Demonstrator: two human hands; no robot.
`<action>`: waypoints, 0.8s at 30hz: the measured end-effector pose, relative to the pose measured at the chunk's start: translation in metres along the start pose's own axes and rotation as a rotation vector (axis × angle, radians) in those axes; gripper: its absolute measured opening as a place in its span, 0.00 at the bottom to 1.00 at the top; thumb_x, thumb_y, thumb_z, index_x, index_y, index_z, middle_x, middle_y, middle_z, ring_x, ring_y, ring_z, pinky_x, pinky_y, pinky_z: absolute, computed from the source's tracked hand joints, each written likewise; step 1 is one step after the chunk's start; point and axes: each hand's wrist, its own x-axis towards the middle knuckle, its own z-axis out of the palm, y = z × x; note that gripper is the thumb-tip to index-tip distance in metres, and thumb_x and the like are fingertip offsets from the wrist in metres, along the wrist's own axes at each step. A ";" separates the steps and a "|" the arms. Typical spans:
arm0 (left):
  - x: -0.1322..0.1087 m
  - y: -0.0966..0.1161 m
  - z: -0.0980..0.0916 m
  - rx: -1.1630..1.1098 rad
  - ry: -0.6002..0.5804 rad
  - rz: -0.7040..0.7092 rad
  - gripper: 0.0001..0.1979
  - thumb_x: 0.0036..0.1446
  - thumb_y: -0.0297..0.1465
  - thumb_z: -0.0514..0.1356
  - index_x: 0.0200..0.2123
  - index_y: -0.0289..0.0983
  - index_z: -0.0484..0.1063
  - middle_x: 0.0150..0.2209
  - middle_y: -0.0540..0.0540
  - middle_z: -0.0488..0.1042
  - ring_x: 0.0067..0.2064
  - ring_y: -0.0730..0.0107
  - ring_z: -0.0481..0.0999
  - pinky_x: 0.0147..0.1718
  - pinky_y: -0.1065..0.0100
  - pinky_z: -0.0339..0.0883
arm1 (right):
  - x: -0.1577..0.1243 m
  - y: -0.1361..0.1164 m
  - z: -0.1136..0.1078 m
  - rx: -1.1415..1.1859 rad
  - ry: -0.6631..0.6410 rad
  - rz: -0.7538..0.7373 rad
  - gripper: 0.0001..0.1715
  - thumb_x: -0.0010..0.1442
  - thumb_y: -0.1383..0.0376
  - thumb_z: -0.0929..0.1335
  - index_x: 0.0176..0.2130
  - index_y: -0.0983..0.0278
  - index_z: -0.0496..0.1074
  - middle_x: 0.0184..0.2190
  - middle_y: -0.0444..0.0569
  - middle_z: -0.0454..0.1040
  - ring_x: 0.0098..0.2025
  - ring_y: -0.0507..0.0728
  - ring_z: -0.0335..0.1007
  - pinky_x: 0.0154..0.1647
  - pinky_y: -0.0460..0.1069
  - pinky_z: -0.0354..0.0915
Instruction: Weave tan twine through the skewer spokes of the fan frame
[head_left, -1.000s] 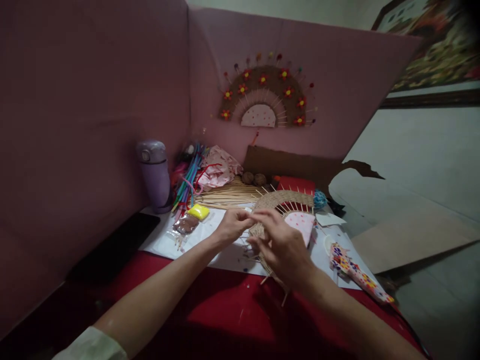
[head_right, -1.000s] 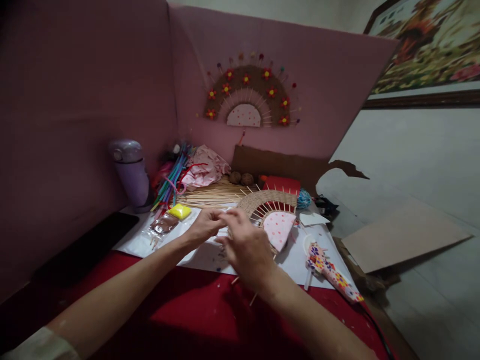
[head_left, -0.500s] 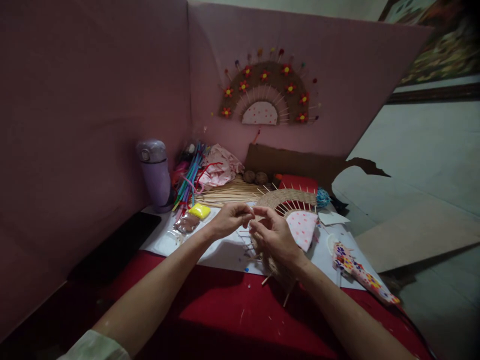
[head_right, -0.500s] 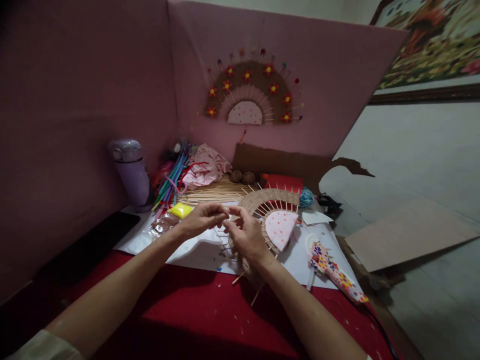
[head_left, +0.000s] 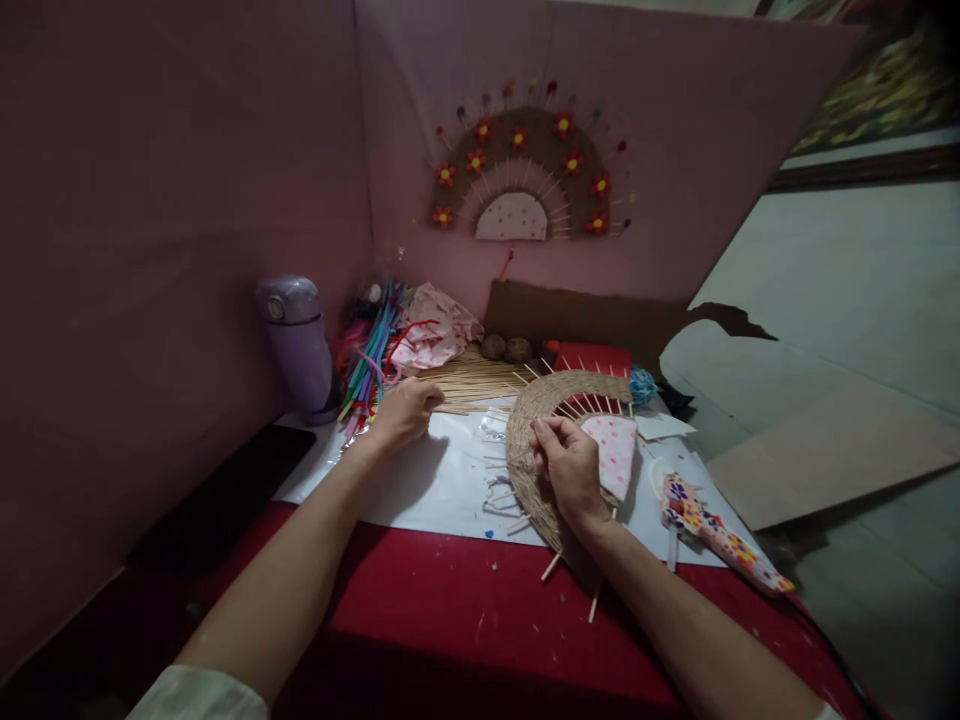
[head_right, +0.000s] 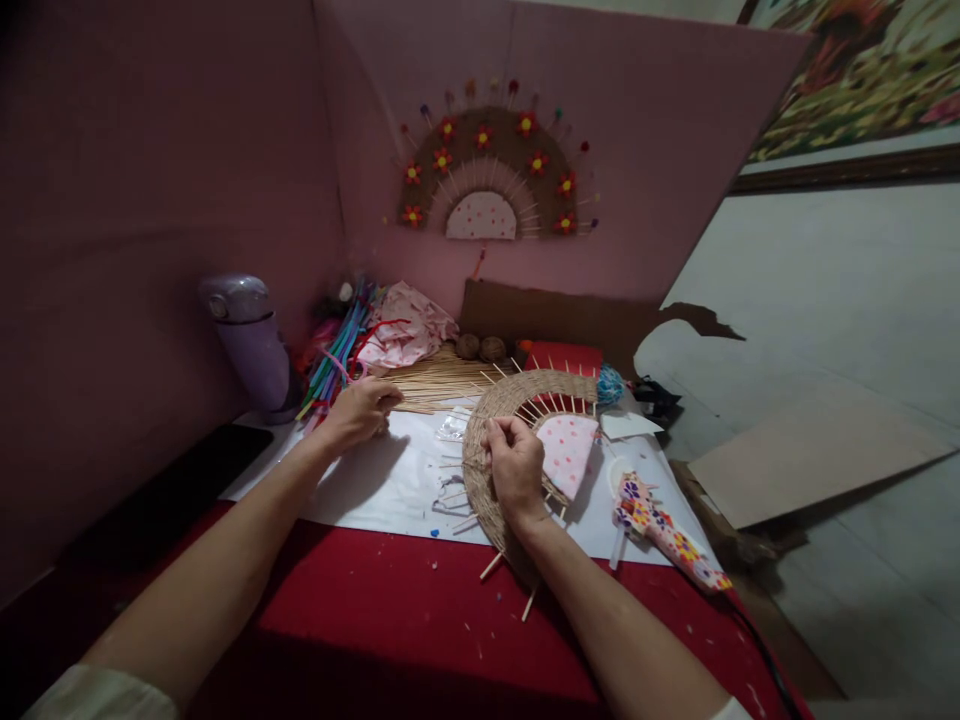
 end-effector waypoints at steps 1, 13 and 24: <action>0.001 -0.002 -0.002 0.030 0.035 -0.020 0.10 0.52 0.28 0.54 0.30 0.39 0.76 0.31 0.45 0.73 0.34 0.68 0.70 0.31 0.70 0.59 | -0.001 0.000 0.000 0.011 0.008 0.000 0.17 0.51 0.53 0.66 0.26 0.65 0.64 0.18 0.40 0.64 0.15 0.46 0.54 0.13 0.42 0.51; -0.003 0.014 0.004 -0.482 0.166 0.073 0.09 0.50 0.35 0.59 0.32 0.37 0.76 0.27 0.47 0.74 0.28 0.73 0.70 0.27 0.73 0.61 | -0.002 -0.019 0.001 -0.463 0.082 -0.502 0.19 0.58 0.59 0.62 0.44 0.66 0.71 0.46 0.56 0.70 0.47 0.58 0.65 0.48 0.55 0.62; -0.012 0.043 0.000 -0.467 0.048 0.268 0.07 0.51 0.31 0.59 0.26 0.35 0.75 0.23 0.48 0.72 0.27 0.73 0.67 0.28 0.71 0.59 | -0.004 -0.014 0.018 -0.049 -0.207 -0.119 0.18 0.54 0.53 0.65 0.26 0.65 0.68 0.15 0.39 0.61 0.16 0.46 0.54 0.17 0.43 0.53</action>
